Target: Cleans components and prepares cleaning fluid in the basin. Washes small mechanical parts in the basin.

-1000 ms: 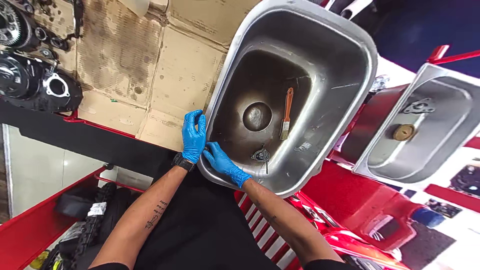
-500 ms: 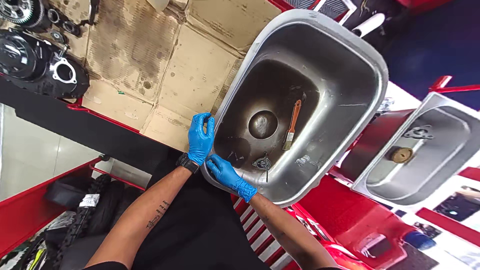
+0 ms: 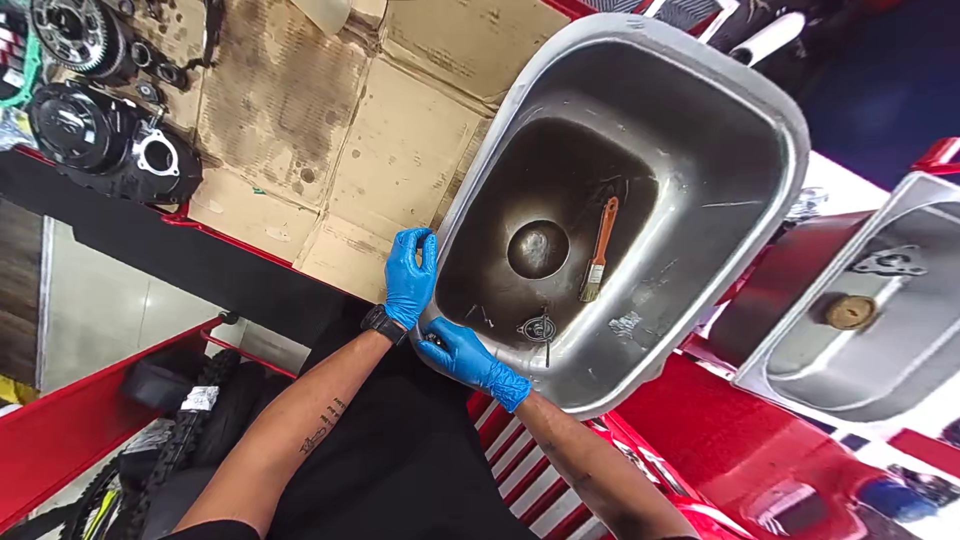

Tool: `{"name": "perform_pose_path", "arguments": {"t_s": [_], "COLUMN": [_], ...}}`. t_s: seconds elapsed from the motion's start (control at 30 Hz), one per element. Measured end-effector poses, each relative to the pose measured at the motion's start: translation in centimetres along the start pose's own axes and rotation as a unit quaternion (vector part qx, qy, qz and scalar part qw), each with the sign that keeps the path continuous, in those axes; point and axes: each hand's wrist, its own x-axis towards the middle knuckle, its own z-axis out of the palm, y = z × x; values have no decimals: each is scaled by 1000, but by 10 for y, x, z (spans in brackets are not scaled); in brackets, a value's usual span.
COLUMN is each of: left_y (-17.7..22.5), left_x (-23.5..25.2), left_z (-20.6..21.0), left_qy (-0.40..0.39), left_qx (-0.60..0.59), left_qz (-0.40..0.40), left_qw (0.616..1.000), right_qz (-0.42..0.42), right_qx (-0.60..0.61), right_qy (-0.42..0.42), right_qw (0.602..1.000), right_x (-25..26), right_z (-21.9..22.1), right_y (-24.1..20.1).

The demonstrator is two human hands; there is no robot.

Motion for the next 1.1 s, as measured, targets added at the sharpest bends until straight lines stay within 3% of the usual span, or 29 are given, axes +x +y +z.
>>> {"name": "perform_pose_path", "arguments": {"t_s": [0.13, 0.3, 0.43, 0.53, 0.67, 0.8, 0.93, 1.1], "left_y": [0, 2, 2, 2, 1, 1, 1, 1], "left_x": [1, 0, 1, 1, 0, 0, 1, 0], "left_z": [0, -1, -1, -2, -2, -2, -3, -3], "left_qy": [4, 3, 0, -5, -2, -4, -5, -5], "left_qx": [2, 5, 0, -5, -16, -30, -42, -54], "left_qz": [7, 8, 4, -3, -3, -9, -11, -14], "left_qw": [1000, 1000, 1000, 1000, 1000, 1000, 999, 998], "right_qz": [-7, 5, 25, 62, 109, 141, 136, 146], "right_qx": [83, 189, 236, 327, 469, 538, 585, 596], "right_qy": [-17, -97, -100, -108, -144, -157, -145, -127], "right_qw": [996, 977, 966, 937, 865, 816, 786, 780], "right_x": [1, 13, 15, 18, 23, 26, 24, 22], "right_z": [-5, -17, -18, -18, -15, -15, -10, -5], "right_y": [8, 22, 23, 28, 42, 49, 59, 59]}}
